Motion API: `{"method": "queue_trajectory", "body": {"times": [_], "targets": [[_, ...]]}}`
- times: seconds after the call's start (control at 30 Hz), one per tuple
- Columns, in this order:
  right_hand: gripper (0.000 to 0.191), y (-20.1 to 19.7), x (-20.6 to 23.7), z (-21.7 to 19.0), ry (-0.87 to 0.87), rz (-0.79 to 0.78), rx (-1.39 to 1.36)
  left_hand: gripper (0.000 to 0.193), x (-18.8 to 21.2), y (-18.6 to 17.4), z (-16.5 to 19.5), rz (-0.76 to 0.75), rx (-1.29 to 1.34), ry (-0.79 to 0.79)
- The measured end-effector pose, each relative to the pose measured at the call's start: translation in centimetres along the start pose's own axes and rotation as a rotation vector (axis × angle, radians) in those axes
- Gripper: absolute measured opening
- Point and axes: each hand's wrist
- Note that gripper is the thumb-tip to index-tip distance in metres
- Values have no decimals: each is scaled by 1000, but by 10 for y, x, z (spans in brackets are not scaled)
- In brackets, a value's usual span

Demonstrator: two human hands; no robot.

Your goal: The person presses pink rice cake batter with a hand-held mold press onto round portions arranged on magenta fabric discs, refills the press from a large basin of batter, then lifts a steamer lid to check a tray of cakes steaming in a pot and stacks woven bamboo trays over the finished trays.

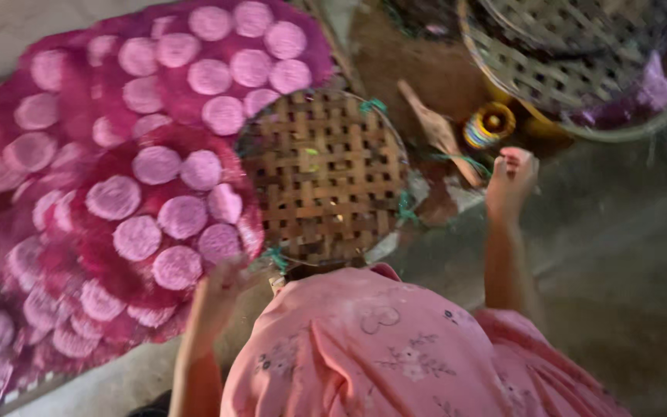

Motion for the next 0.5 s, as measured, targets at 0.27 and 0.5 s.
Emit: {"method": "queue_trajectory", "body": {"times": [0.27, 0.5], "targets": [[20, -6, -19, 73, 203, -285, 406, 26, 7, 71, -32, 57, -247, 166], [22, -36, -26, 89, 376, -105, -66, 32, 14, 98, -22, 206, -137, 12]]}}
Point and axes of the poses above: each hand's wrist, its own x-axis away from the middle knuckle, its own y-axis out of the palm, z = x × y, and after that the axes turned 12 degrees about z, right-handed
